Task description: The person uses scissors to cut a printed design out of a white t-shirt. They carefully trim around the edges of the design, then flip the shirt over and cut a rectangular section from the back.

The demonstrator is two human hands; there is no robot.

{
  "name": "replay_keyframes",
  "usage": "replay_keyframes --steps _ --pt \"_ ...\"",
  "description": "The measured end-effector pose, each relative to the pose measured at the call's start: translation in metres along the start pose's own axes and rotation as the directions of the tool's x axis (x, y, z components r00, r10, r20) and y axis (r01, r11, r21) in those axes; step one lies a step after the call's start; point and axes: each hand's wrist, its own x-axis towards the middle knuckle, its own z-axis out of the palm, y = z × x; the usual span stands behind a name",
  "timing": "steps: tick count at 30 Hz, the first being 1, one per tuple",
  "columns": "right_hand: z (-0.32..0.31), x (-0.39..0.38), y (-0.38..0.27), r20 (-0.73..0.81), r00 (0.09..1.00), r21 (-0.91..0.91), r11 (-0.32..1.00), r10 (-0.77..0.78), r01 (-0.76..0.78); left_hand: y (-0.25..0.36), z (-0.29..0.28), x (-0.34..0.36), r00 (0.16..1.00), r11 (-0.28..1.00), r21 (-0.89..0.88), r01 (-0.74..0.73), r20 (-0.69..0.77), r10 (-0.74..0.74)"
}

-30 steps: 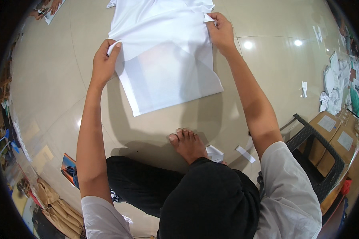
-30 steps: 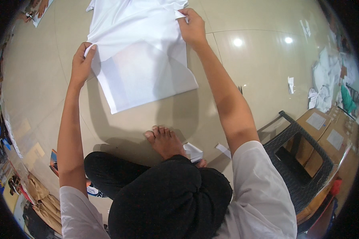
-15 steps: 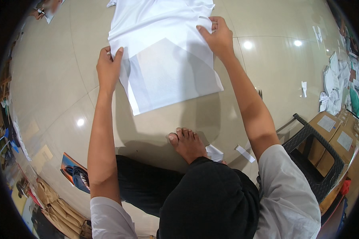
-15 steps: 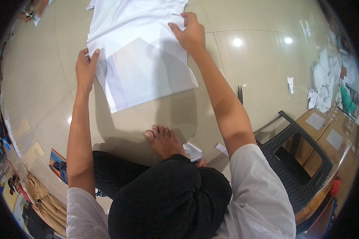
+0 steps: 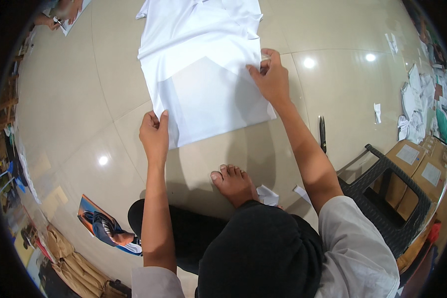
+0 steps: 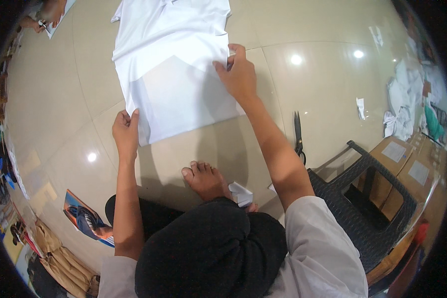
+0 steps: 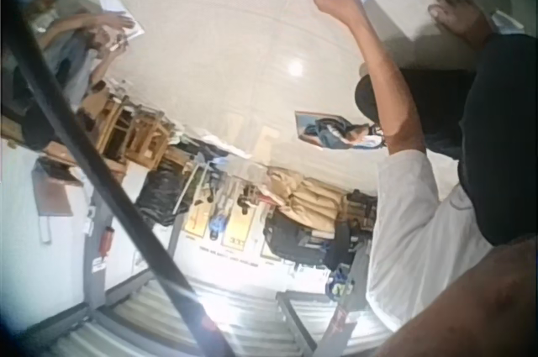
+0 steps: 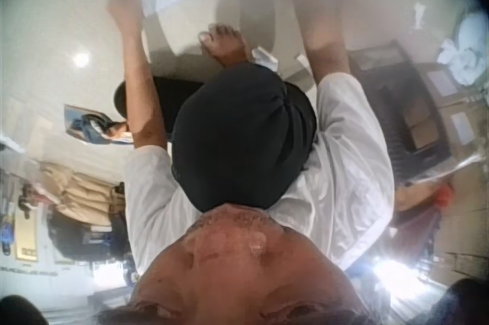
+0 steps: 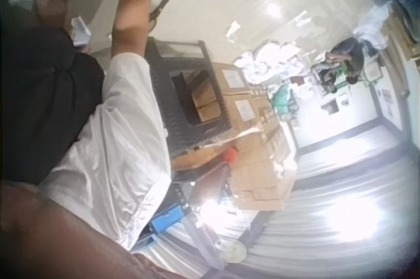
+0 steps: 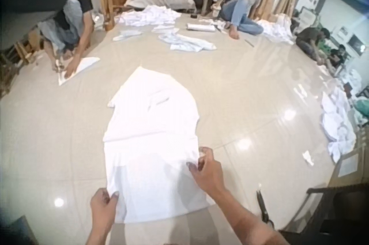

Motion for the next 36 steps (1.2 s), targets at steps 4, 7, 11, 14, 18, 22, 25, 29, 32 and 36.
replay_keyframes --steps 4,7,11,14,18,22,25,29,32,36 --pt "-0.003 -0.025 0.003 0.017 1.000 -0.085 0.996 -0.005 0.007 -0.009 0.000 -0.010 0.997 0.987 -0.138 0.080 -0.003 -0.081" --pt "-0.004 -0.041 0.006 0.015 1.000 -0.093 0.996 -0.014 0.015 -0.013 -0.001 -0.014 0.994 0.993 -0.028 0.113 0.009 -0.113" --pt "-0.005 -0.047 0.010 0.000 0.999 -0.112 0.993 -0.036 0.036 -0.016 0.002 -0.015 0.998 0.990 -0.128 0.060 -0.014 -0.062" --pt "-0.007 -0.047 0.011 -0.006 0.999 -0.081 0.995 -0.051 0.050 -0.019 0.001 -0.016 0.996 0.990 -0.112 0.083 -0.013 -0.085" --pt "-0.007 -0.047 0.012 -0.006 0.998 -0.093 0.994 -0.064 0.063 -0.023 -0.002 -0.016 0.994 0.987 -0.117 0.111 -0.002 -0.112" --pt "-0.007 -0.048 0.013 0.002 0.998 -0.089 0.994 -0.063 0.063 -0.025 -0.002 -0.017 0.989 0.979 -0.140 0.147 0.010 -0.148" --pt "-0.008 -0.050 0.013 -0.002 0.998 -0.098 0.993 -0.066 0.065 -0.026 0.001 -0.018 0.995 0.985 -0.146 0.087 -0.030 -0.092" --pt "-0.009 -0.052 0.015 0.007 0.999 -0.088 0.995 -0.037 0.037 -0.029 -0.001 -0.018 0.996 0.991 -0.102 0.089 -0.012 -0.091" --pt "-0.009 -0.054 0.016 0.010 0.999 -0.113 0.992 -0.054 0.054 -0.028 -0.002 -0.019 0.995 0.990 -0.100 0.098 -0.016 -0.101" --pt "-0.010 -0.055 0.017 0.010 0.998 -0.117 0.991 -0.062 0.063 -0.023 -0.001 -0.020 0.996 0.993 -0.098 0.073 -0.035 -0.077"
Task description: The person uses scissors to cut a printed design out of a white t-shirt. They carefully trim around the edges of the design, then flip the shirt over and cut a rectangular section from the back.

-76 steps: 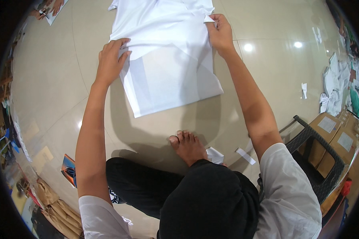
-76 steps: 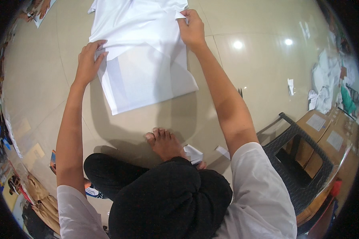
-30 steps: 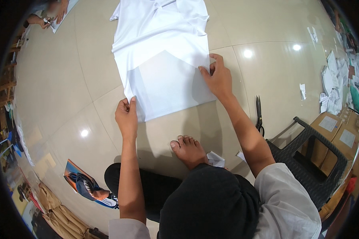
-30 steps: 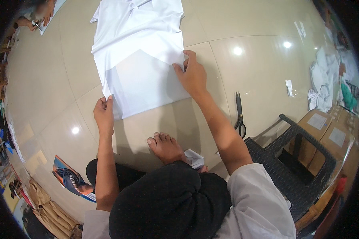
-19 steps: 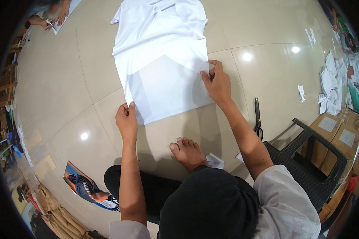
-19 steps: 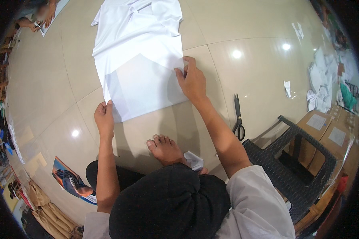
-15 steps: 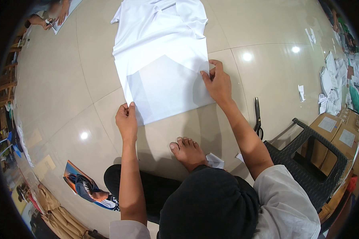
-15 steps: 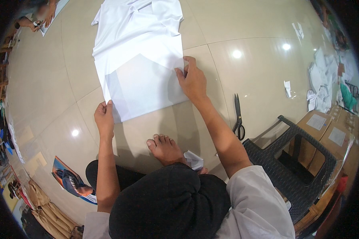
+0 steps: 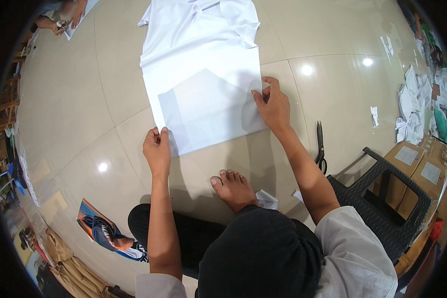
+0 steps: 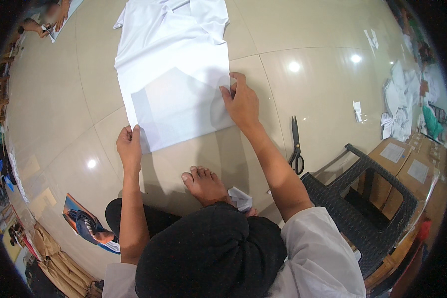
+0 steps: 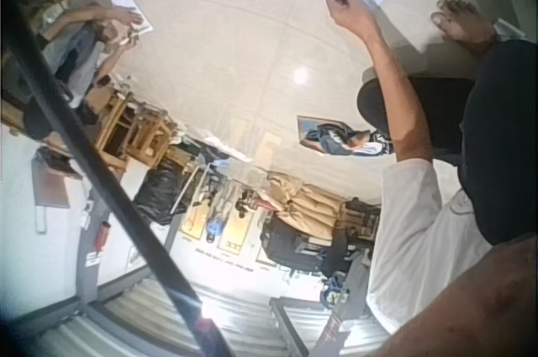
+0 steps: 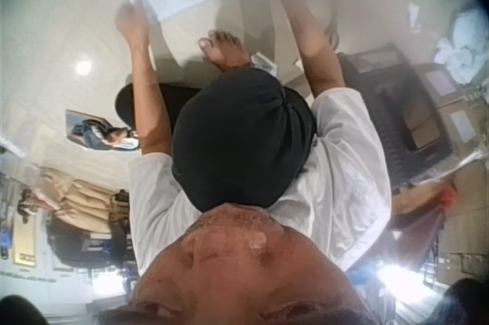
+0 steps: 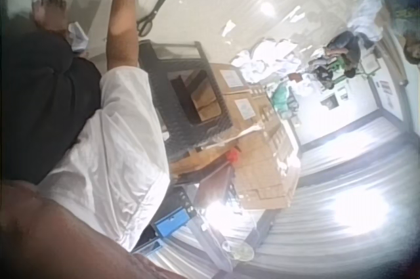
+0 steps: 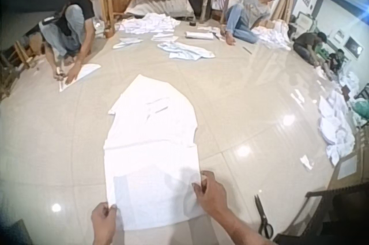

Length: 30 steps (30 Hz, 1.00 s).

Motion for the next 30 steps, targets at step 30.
replay_keyframes --steps 30 --pt "0.025 0.108 -0.026 -0.162 0.974 0.083 0.986 0.156 -0.144 0.049 0.005 0.114 0.987 0.969 0.194 -0.156 -0.017 0.162"
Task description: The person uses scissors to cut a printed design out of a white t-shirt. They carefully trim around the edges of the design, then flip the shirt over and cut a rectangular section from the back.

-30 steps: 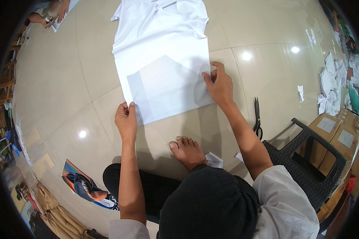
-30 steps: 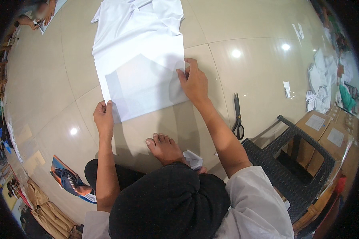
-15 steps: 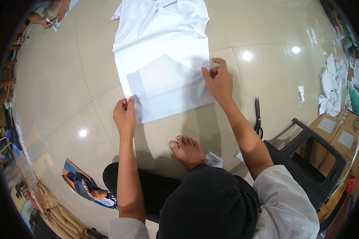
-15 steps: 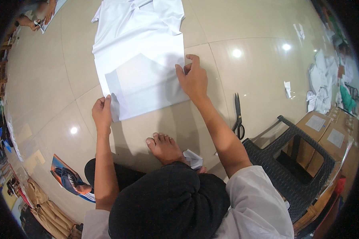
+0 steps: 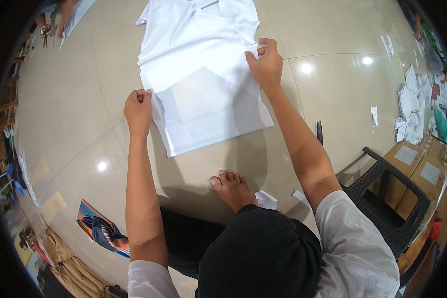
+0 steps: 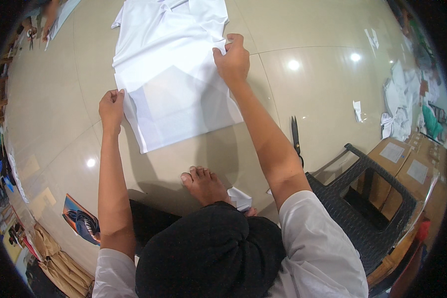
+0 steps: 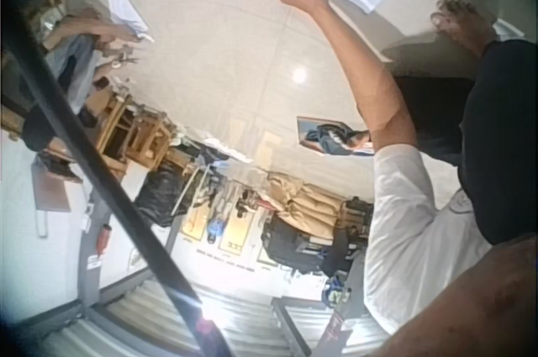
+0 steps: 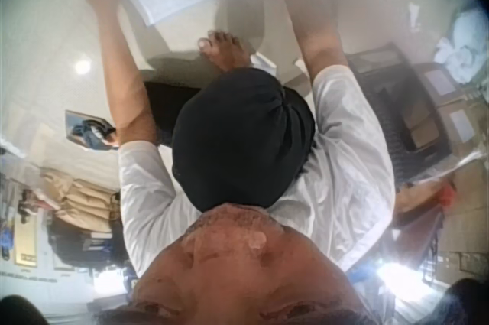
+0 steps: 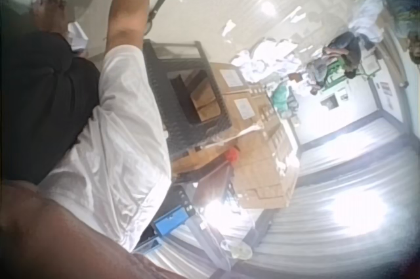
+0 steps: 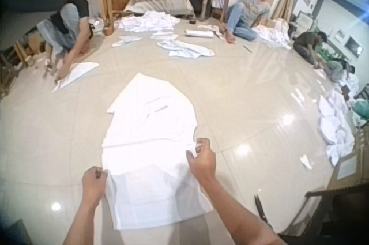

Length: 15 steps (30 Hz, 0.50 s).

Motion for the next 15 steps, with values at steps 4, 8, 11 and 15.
replay_keyframes --steps 4,8,11,15 --pt "-0.0027 0.0002 0.0012 0.001 1.000 0.004 1.000 0.017 -0.017 -0.0023 0.0016 0.0011 1.000 1.000 -0.007 0.004 0.003 -0.004" --pt "-0.0039 -0.0001 0.0035 0.020 0.999 0.022 0.999 0.026 -0.026 -0.0022 0.0016 -0.0001 1.000 1.000 -0.001 0.020 -0.003 -0.020" --pt "-0.0031 0.0008 0.0045 0.032 0.999 0.020 1.000 0.018 -0.019 -0.0034 0.0011 0.0008 1.000 1.000 0.023 -0.002 -0.009 0.002" --pt "-0.0023 0.0006 0.0056 0.020 1.000 0.021 1.000 0.015 -0.015 -0.0055 0.0018 0.0020 1.000 1.000 0.001 0.012 0.004 -0.012"
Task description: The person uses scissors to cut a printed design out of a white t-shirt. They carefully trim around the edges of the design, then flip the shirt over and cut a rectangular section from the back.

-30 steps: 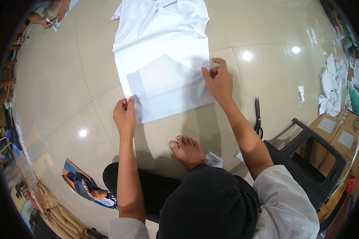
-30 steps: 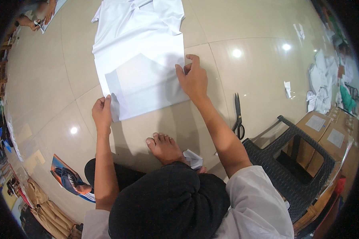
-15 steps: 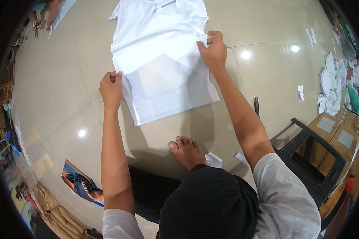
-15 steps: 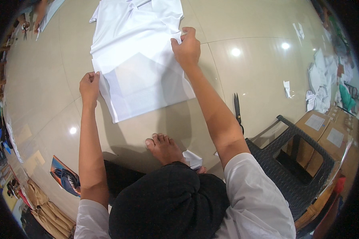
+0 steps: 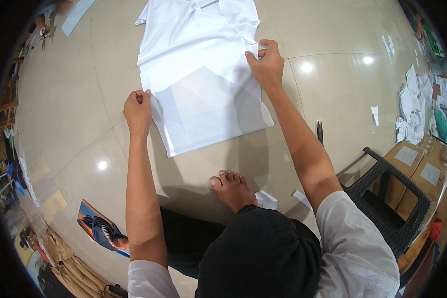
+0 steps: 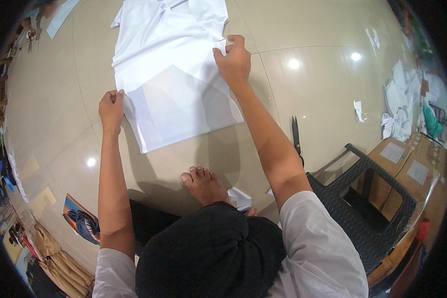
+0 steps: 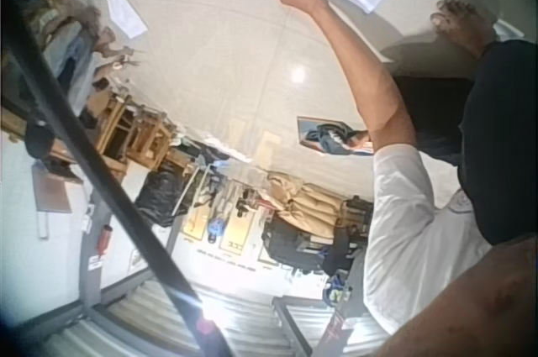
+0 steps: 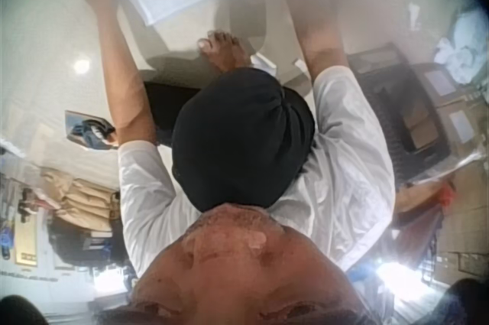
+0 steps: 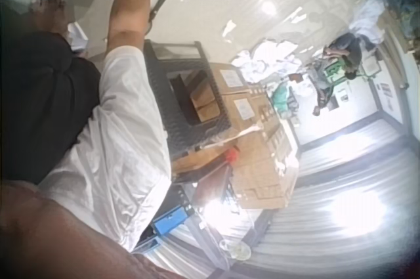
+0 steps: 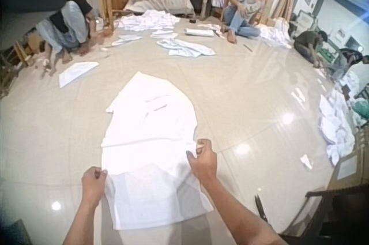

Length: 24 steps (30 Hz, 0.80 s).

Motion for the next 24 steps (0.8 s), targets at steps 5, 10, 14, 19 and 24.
replay_keyframes --steps 5,10,14,19,24 --pt "-0.0001 0.0010 0.0002 0.008 1.000 -0.008 1.000 0.016 -0.016 0.0031 -0.0002 -0.0015 1.000 1.000 -0.007 0.024 -0.014 -0.024" --pt "0.0001 0.0005 0.0003 0.004 1.000 0.002 1.000 0.004 -0.004 0.0069 -0.0007 -0.0034 1.000 1.000 0.006 0.009 -0.019 -0.009" --pt "0.0009 -0.0016 0.0023 -0.004 1.000 0.005 1.000 0.013 -0.013 0.0042 -0.0001 -0.0072 0.999 0.998 -0.063 0.011 -0.050 -0.014" --pt "0.0013 -0.0014 0.0045 -0.017 1.000 0.017 1.000 -0.025 0.025 0.0000 -0.0001 -0.0093 0.998 0.999 -0.030 -0.025 -0.064 0.023" --pt "0.0007 -0.0010 0.0041 -0.012 1.000 0.022 1.000 -0.015 0.015 -0.0016 0.0001 -0.0087 0.994 0.996 0.028 -0.088 -0.064 0.089"
